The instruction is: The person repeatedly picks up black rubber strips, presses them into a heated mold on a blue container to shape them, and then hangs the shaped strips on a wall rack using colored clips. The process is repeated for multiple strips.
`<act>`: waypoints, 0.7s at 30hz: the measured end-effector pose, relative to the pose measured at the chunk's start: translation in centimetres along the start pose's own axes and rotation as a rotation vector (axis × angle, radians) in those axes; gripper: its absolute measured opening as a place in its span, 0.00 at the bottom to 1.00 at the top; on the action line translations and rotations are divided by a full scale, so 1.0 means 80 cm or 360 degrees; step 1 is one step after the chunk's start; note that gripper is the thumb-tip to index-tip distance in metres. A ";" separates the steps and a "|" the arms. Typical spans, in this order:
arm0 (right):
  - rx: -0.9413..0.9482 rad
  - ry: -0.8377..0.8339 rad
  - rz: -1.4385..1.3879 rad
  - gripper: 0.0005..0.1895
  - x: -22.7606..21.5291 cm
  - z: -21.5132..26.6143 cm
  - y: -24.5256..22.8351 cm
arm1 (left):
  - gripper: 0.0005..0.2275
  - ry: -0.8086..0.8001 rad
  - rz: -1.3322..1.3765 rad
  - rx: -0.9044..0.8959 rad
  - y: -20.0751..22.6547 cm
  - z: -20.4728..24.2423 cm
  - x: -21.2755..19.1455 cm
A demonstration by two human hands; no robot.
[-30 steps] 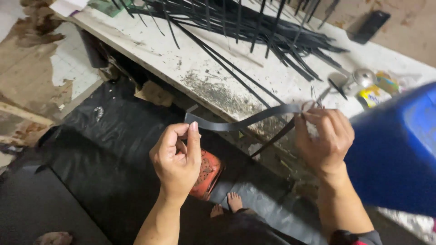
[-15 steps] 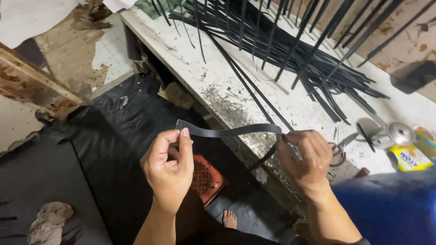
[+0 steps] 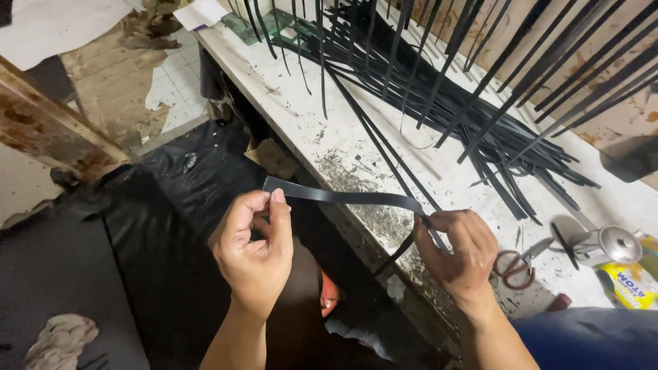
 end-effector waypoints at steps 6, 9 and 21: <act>0.0076 -0.0073 0.0107 0.10 0.014 -0.010 -0.009 | 0.06 0.0013 0.0066 0.0024 -0.029 -0.013 0.020; 0.0003 -0.0040 0.0116 0.10 0.025 0.007 -0.004 | 0.06 -0.0039 0.0105 0.0072 -0.044 -0.031 0.033; 0.0541 -0.0087 0.0492 0.13 0.069 -0.251 -0.010 | 0.05 -0.0442 0.0664 0.0293 0.079 -0.317 0.147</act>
Point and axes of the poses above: each hand's wrist, its own z-axis away from the middle knuckle, its own x-axis out of the palm, y = z × x, the point moved 7 cm from there along -z, towards the middle knuckle, and after that the axes turned 13 degrees about y, right-handed, at the moved point
